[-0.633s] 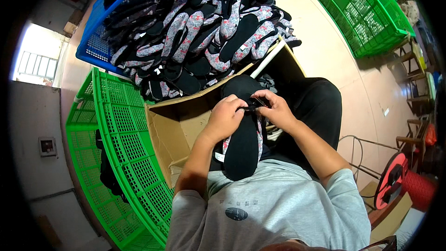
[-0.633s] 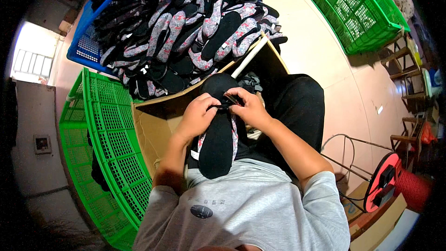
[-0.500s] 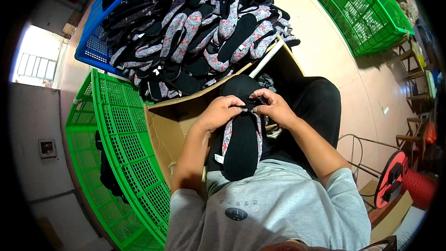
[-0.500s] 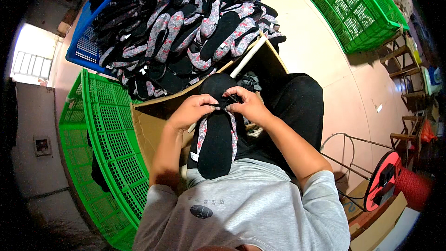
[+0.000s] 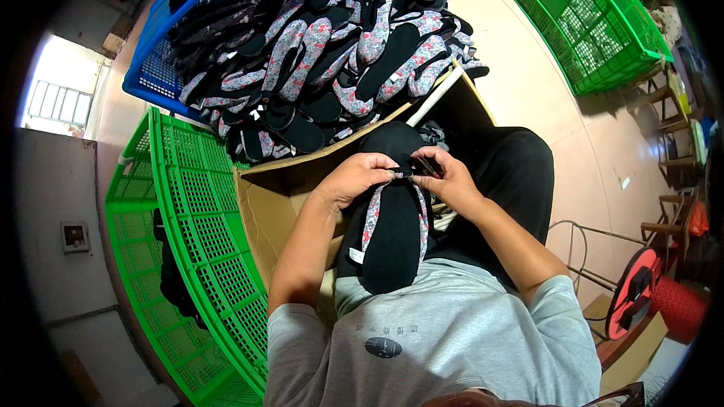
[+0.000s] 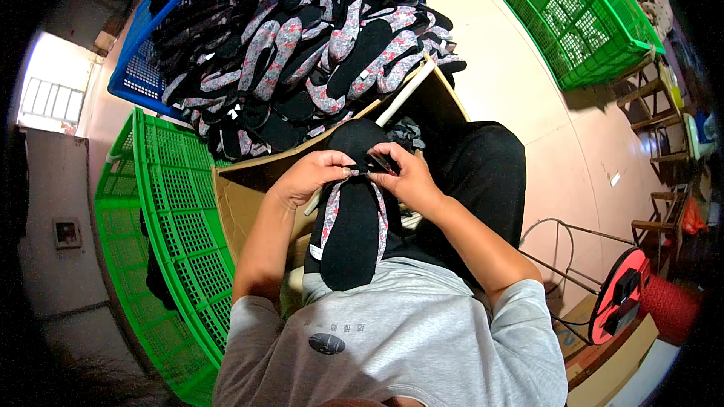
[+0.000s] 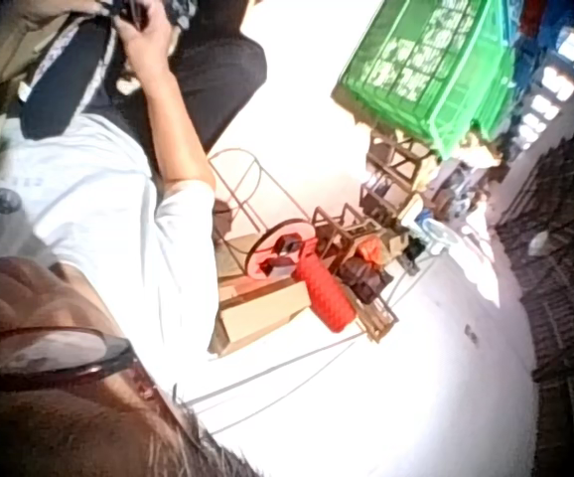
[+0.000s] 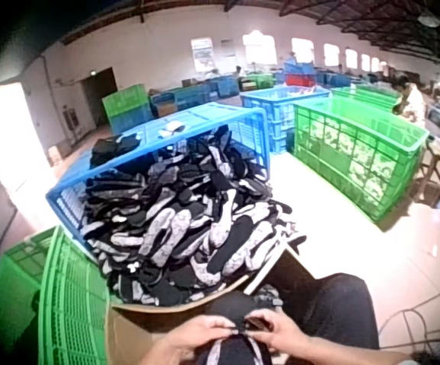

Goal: The person sits on the floor and assembles slippers by hand. They pick up a slipper sole and a fabric upper from a blue crate, attach the upper to the sole, and place the finished slipper into a green crate. The process is repeated for multiple slippers.

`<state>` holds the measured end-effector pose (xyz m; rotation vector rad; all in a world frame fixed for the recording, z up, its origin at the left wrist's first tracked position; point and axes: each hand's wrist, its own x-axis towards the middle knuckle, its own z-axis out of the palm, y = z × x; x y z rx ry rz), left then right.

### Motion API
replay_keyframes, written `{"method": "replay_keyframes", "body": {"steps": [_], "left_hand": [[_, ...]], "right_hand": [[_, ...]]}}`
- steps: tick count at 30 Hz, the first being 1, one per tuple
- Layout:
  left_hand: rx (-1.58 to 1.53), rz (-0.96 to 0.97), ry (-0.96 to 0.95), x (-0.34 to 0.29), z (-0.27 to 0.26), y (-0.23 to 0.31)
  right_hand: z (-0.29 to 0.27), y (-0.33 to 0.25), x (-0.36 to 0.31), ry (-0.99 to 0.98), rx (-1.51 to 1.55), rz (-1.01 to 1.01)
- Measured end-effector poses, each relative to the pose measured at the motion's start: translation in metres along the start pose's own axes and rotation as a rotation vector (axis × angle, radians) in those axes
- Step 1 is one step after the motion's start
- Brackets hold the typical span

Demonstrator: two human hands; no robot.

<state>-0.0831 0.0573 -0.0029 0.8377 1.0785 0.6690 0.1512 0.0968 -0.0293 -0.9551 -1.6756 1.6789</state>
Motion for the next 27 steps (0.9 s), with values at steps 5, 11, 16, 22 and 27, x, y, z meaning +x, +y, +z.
{"method": "replay_keyframes", "body": {"steps": [5,11,16,22,27], "left_hand": [[-0.041,-0.012,0.021,-0.001,0.000,-0.002],[-0.024,-0.017,0.055,-0.001,0.004,0.001],[0.035,-0.045,0.067,0.001,0.008,0.005],[0.054,-0.049,0.089,0.003,0.009,0.004],[0.034,-0.035,0.103,0.003,0.013,0.006]], "right_hand": [[-0.007,-0.054,-0.009,0.001,-0.322,-0.114],[-0.015,-0.067,-0.011,-0.085,-0.518,-0.155],[-0.011,-0.066,-0.011,-0.100,-0.642,-0.123],[-0.007,-0.065,-0.005,-0.093,-0.766,-0.154],[-0.008,-0.063,-0.005,-0.079,-0.773,-0.146]]}}
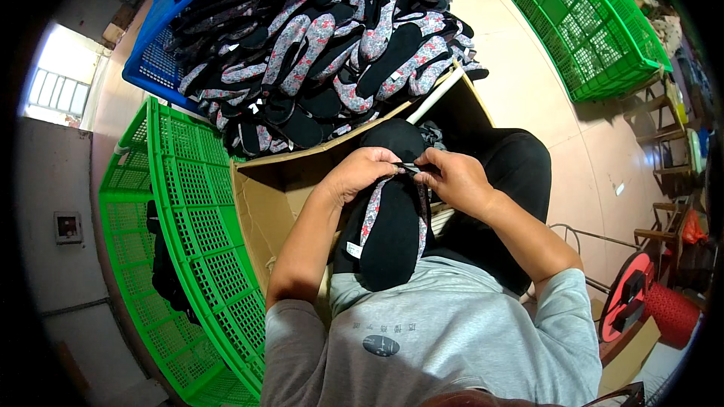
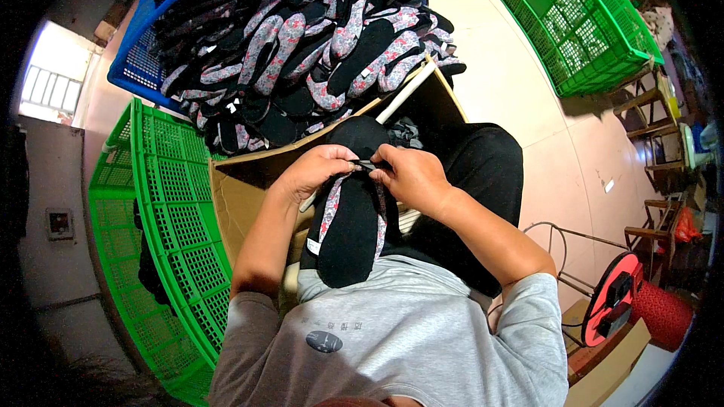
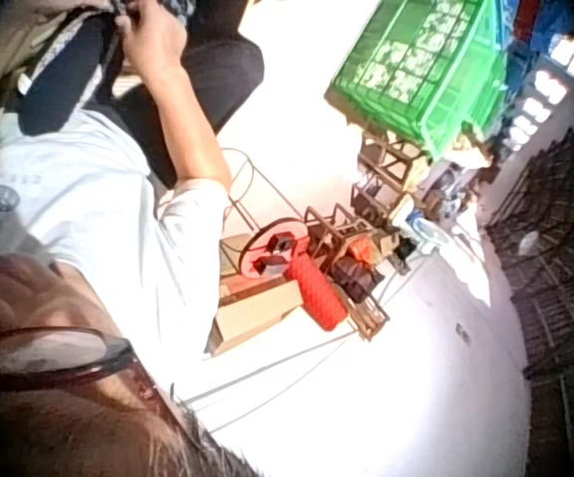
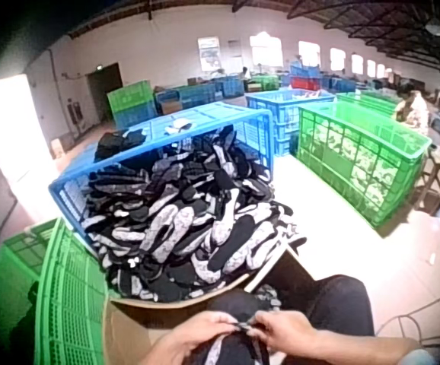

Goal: The person sits on the floor and assembles slippers by hand. They pick up a slipper sole and a fabric upper from a blue crate, attach the upper to the sole, and place the finished slipper into a green crate. The process is repeated for multiple slippers.

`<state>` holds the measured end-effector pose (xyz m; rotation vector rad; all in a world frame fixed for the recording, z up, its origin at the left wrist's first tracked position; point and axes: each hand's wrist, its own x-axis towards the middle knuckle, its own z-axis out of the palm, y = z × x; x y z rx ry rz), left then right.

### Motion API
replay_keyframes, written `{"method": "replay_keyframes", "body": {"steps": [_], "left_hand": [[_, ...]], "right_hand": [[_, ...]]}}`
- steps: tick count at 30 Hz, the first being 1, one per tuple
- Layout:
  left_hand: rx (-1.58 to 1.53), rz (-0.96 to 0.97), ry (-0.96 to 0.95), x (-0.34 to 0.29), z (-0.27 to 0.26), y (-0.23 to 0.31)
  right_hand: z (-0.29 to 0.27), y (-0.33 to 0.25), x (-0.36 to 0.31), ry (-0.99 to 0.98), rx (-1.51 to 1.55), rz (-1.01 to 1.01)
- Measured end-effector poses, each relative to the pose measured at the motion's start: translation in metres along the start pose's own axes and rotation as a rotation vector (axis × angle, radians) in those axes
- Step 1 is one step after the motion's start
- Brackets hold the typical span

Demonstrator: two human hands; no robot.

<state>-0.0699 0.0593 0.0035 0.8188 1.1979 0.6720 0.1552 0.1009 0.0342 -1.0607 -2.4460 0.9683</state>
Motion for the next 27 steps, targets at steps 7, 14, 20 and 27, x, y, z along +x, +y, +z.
{"method": "replay_keyframes", "body": {"steps": [7,14,20,27], "left_hand": [[-0.017,-0.013,-0.014,0.002,-0.001,0.000],[-0.031,-0.007,-0.014,0.004,-0.001,-0.003],[0.004,-0.002,-0.020,0.006,-0.002,-0.003],[0.034,0.011,-0.020,0.009,-0.003,-0.006]], "right_hand": [[0.001,0.002,0.001,-0.018,-0.010,0.019],[0.000,0.007,0.004,-0.031,-0.055,-0.033],[-0.003,0.009,0.008,-0.048,-0.078,-0.076],[0.002,0.015,0.009,-0.005,-0.062,-0.138]]}}
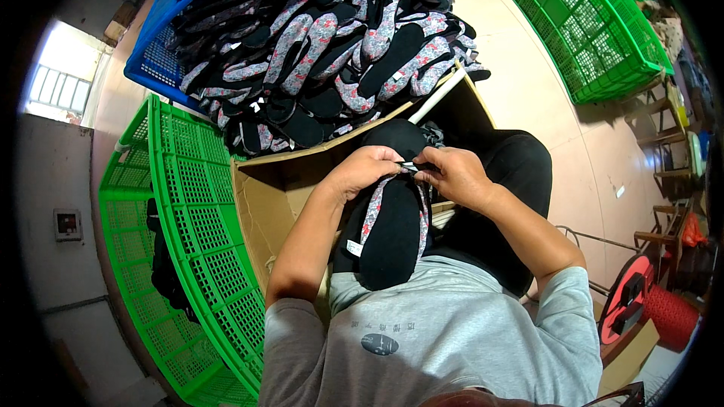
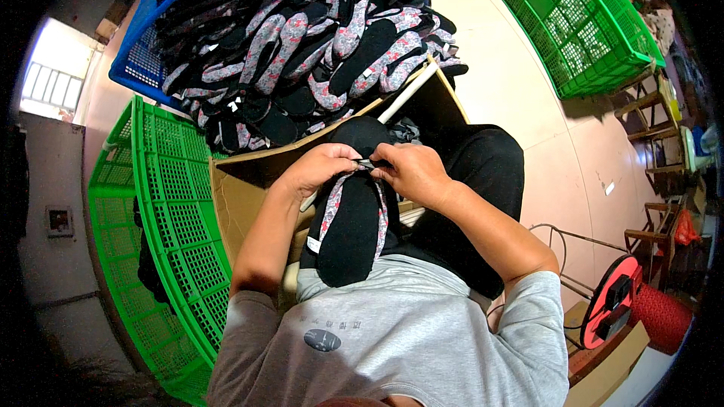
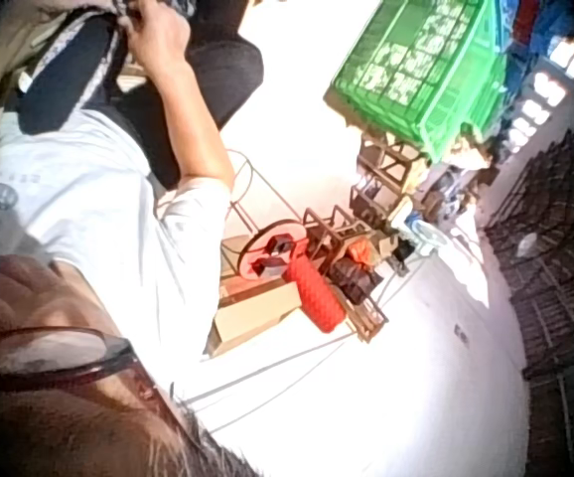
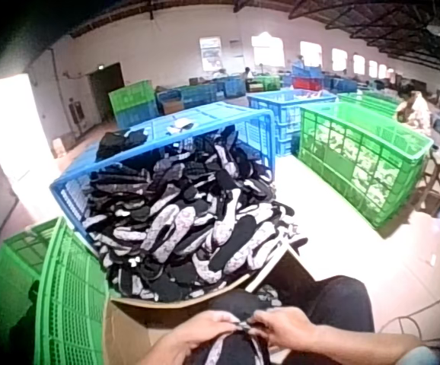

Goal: The person sits on the floor and assembles slippers by hand. They pick up a slipper sole and a fabric upper from a blue crate, attach the upper to the sole, and place the finished slipper into a green crate. The process is repeated for multiple slippers.

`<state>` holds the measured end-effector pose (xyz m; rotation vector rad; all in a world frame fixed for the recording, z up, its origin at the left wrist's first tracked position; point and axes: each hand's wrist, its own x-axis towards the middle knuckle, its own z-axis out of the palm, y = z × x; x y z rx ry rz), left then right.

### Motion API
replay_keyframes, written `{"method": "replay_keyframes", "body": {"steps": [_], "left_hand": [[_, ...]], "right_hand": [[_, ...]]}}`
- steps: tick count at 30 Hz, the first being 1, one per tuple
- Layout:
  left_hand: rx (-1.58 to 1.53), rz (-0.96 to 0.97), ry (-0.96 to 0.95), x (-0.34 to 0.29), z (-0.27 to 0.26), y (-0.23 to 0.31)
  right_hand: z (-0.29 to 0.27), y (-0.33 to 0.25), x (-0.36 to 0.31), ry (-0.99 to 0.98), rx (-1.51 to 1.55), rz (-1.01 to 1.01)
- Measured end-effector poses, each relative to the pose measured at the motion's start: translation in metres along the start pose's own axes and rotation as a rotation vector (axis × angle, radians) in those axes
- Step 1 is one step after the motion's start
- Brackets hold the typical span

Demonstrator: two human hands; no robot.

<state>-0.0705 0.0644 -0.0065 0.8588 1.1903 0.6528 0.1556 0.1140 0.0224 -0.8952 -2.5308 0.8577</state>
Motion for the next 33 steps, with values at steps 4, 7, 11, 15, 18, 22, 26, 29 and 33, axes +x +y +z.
{"method": "replay_keyframes", "body": {"steps": [4,7,11,15,18,22,26,29,33], "left_hand": [[-0.010,0.000,0.010,0.000,0.001,0.000],[-0.009,0.001,0.002,0.000,0.001,0.002],[0.003,-0.021,-0.002,-0.003,0.001,0.003],[-0.016,-0.024,0.007,-0.005,0.004,0.006],[-0.032,-0.016,0.016,-0.008,0.006,0.007],[-0.050,0.041,0.033,-0.006,0.005,0.000],[-0.047,0.120,0.098,-0.009,0.010,-0.004],[-0.056,0.228,0.285,0.001,0.019,-0.021],[-0.429,0.325,0.578,0.009,0.023,-0.037]], "right_hand": [[0.001,0.000,0.000,-0.012,0.016,0.043],[0.004,0.000,-0.001,-0.016,0.033,0.079],[0.017,0.008,-0.005,-0.030,0.246,0.279],[0.048,0.019,-0.009,0.251,0.930,0.502],[0.050,0.009,-0.018,0.328,1.064,0.604],[0.066,0.010,-0.029,0.377,1.004,0.469],[0.070,0.013,-0.029,0.351,0.959,0.441],[0.072,0.015,-0.026,0.355,0.953,0.429],[0.069,0.014,-0.028,0.325,0.970,0.489]]}}
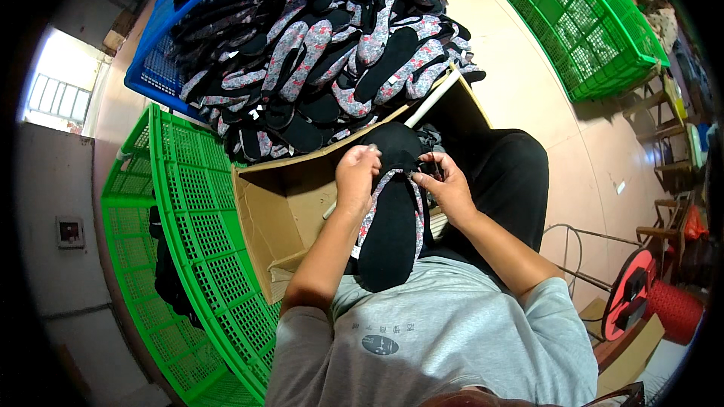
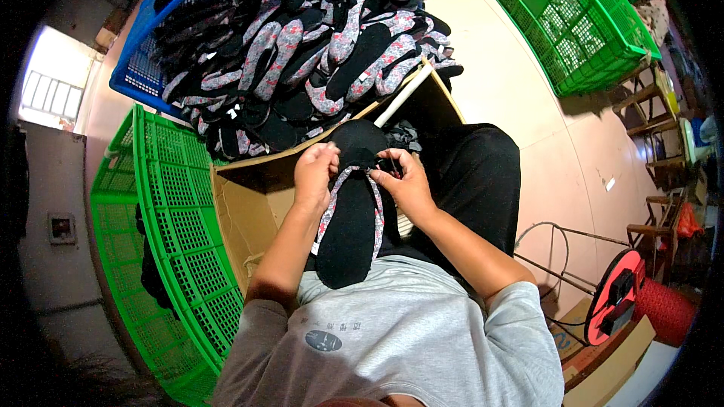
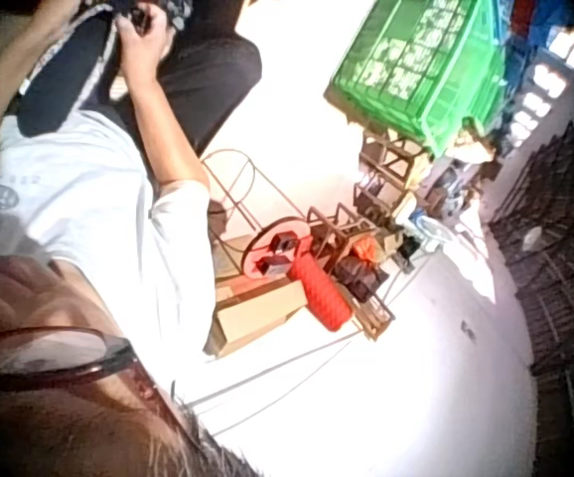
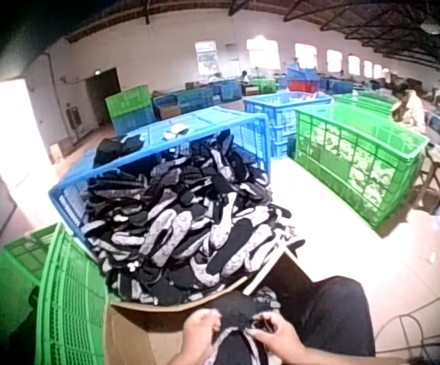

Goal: The person sits on the floor and assembles slippers by hand. They pick up a slipper sole and a fabric upper from a blue crate, attach the upper to the sole, and place the finished slipper into a green crate. The process is repeated for multiple slippers.

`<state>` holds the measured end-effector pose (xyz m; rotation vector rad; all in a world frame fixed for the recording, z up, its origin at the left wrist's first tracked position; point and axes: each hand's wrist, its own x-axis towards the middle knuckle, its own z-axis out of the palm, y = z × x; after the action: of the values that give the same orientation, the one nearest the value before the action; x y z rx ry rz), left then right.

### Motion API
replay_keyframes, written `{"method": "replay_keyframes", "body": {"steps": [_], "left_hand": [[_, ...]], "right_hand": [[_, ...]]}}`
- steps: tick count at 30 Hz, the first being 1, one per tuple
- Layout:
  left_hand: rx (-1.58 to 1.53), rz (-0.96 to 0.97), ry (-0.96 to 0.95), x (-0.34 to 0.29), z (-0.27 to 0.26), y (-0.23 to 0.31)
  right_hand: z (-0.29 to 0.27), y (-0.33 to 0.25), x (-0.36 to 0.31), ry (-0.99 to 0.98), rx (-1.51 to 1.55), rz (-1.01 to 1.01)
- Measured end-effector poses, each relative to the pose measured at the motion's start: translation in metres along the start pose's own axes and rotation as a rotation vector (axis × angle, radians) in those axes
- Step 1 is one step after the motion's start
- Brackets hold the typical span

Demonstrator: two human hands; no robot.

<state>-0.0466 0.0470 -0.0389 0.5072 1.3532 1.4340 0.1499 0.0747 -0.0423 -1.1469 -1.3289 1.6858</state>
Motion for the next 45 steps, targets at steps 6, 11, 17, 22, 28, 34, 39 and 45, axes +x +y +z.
{"method": "replay_keyframes", "body": {"steps": [6,11,17,22,28,34,39,45], "left_hand": [[0.256,0.338,0.001,-0.020,0.010,0.015],[0.952,0.785,-0.201,-0.030,0.014,0.034],[1.032,0.934,-0.146,-0.034,0.015,0.035],[0.959,0.941,0.047,-0.044,0.011,0.022],[0.964,0.965,0.182,-0.049,-0.002,0.015],[1.023,1.023,0.197,-0.058,-0.013,0.009],[1.127,1.152,0.222,-0.067,-0.023,0.013],[0.811,0.739,0.300,-0.066,-0.017,0.010]], "right_hand": [[0.002,-0.005,-0.004,-0.006,0.045,0.002],[0.005,-0.015,-0.011,-0.031,-0.018,-0.026],[0.003,-0.016,-0.023,-0.050,-0.201,-0.108],[0.012,-0.018,-0.042,-0.086,-0.215,-0.086],[0.014,-0.020,-0.043,-0.057,-0.425,-0.305],[0.014,-0.028,-0.047,-0.073,-0.500,-0.314],[0.019,-0.015,-0.054,-0.076,-0.540,-0.383],[0.021,-0.004,-0.051,-0.063,-0.530,-0.330]]}}
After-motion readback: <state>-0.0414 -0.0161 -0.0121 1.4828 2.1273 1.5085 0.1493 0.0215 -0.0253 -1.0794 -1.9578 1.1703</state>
